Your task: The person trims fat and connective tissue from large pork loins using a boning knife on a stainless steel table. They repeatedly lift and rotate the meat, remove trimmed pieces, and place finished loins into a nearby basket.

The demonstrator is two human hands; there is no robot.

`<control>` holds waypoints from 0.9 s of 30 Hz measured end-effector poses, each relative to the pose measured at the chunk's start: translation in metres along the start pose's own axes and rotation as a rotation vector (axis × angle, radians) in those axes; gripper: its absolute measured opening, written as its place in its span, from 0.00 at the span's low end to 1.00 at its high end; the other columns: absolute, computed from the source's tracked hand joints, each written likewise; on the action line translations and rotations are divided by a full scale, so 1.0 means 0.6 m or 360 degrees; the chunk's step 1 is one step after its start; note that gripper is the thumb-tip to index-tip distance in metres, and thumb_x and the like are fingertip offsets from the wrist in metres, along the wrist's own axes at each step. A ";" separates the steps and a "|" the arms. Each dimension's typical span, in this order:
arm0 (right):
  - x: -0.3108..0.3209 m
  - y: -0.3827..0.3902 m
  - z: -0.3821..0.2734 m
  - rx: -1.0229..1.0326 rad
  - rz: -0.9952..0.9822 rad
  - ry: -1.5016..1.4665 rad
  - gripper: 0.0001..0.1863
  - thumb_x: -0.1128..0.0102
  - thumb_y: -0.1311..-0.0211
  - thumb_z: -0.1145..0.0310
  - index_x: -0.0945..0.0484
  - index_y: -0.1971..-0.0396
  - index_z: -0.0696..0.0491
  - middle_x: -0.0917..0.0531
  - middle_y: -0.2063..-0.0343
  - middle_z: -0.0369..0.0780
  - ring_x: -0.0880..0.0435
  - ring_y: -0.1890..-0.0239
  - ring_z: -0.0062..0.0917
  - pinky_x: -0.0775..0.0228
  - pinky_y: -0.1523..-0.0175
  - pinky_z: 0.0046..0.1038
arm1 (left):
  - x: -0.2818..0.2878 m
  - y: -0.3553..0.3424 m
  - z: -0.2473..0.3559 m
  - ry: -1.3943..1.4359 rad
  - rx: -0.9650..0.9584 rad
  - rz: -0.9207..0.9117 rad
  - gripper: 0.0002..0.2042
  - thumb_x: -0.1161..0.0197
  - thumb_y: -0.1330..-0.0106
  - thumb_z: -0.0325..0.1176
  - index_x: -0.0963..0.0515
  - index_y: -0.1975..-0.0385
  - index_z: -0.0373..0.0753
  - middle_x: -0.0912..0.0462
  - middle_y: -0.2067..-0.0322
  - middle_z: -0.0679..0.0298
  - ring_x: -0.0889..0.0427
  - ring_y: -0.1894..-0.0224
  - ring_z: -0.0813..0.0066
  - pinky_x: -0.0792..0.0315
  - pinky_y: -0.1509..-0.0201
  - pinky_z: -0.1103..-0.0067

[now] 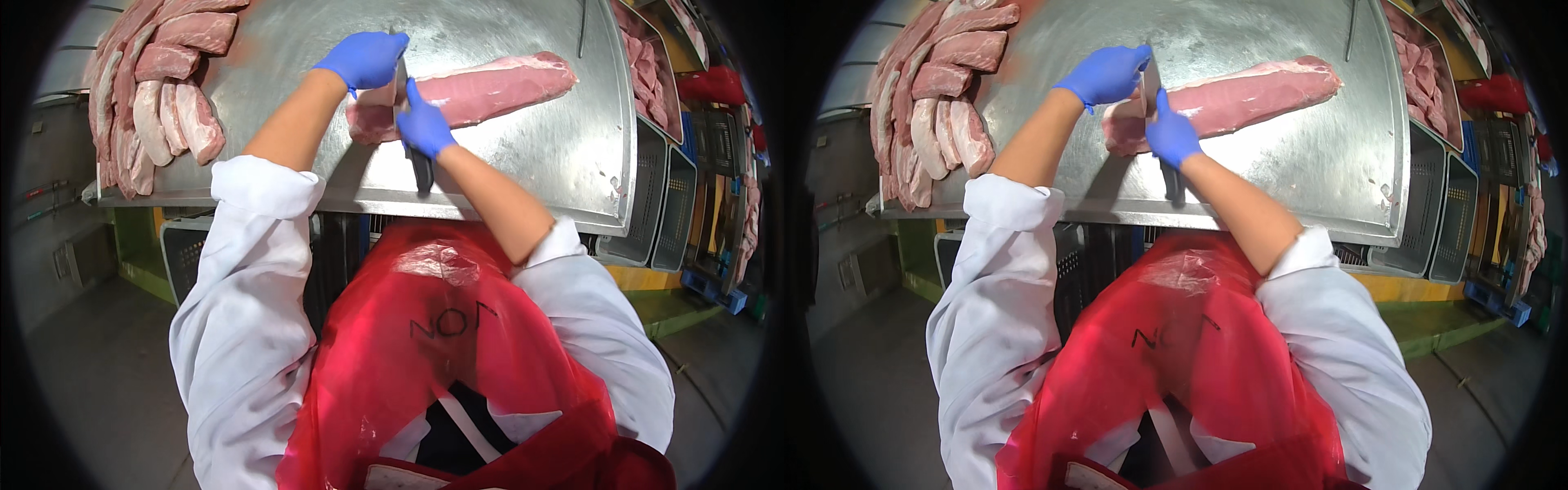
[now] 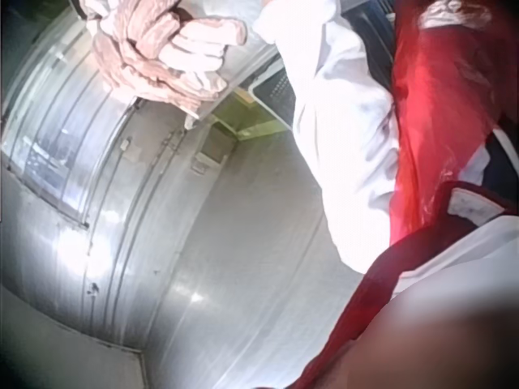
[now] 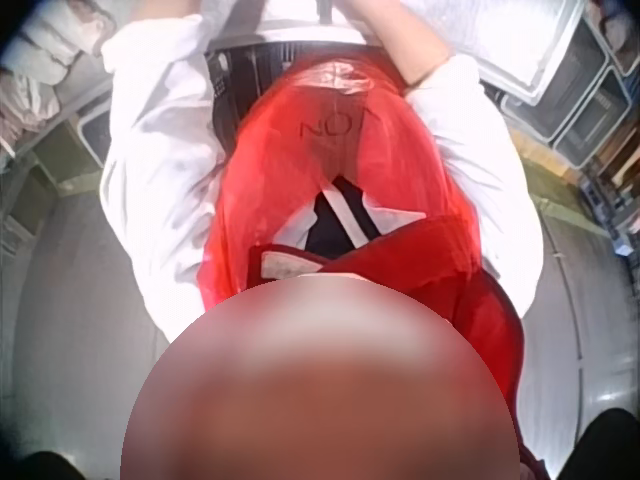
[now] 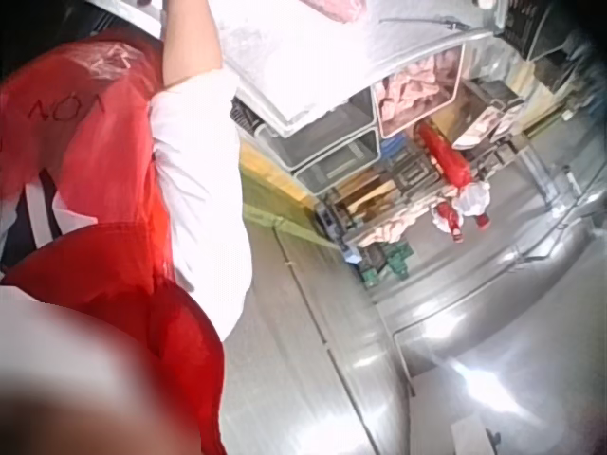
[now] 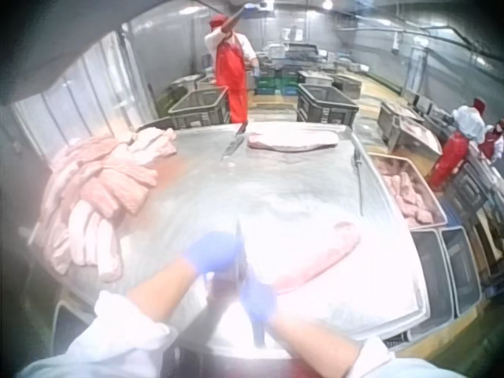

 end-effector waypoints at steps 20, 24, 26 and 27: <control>-0.027 -0.056 -0.066 0.0359 -0.0145 0.0243 0.38 0.49 0.34 0.63 0.52 0.25 0.43 0.16 0.68 0.58 0.15 0.63 0.52 0.24 0.54 0.43 | 0.200 0.141 0.010 -0.0322 -0.0111 0.0556 0.07 0.39 0.40 0.30 0.26 0.66 0.36 0.22 0.76 0.53 0.23 0.72 0.51 0.29 0.67 0.65; -0.045 0.092 0.018 0.0431 -0.0488 0.0626 0.39 0.51 0.33 0.67 0.53 0.24 0.39 0.16 0.69 0.57 0.16 0.68 0.55 0.23 0.56 0.46 | 0.269 0.176 0.009 -0.0207 0.0169 0.0542 0.03 0.44 0.40 0.27 0.25 0.70 0.37 0.22 0.75 0.49 0.21 0.70 0.46 0.28 0.65 0.61; -0.022 0.146 0.036 0.0873 -0.0487 0.0402 0.36 0.57 0.28 0.62 0.57 0.24 0.40 0.18 0.64 0.62 0.17 0.64 0.58 0.25 0.54 0.51 | 0.291 0.198 0.032 -0.0114 0.0234 0.0542 0.02 0.44 0.40 0.27 0.25 0.71 0.37 0.22 0.75 0.50 0.21 0.70 0.47 0.29 0.66 0.61; -0.023 0.121 0.050 0.0662 -0.0596 0.0526 0.35 0.56 0.29 0.63 0.55 0.24 0.41 0.17 0.62 0.61 0.17 0.63 0.57 0.25 0.54 0.51 | 0.301 0.202 0.052 -0.0212 0.0344 0.0508 0.02 0.44 0.42 0.24 0.25 0.71 0.37 0.23 0.76 0.51 0.21 0.71 0.50 0.29 0.66 0.63</control>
Point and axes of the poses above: each hand's wrist, its own y-axis away from the middle knuckle, its own x-axis out of the back of the hand, z = x × y, the point moved 5 cm from there along -y, towards the middle knuckle
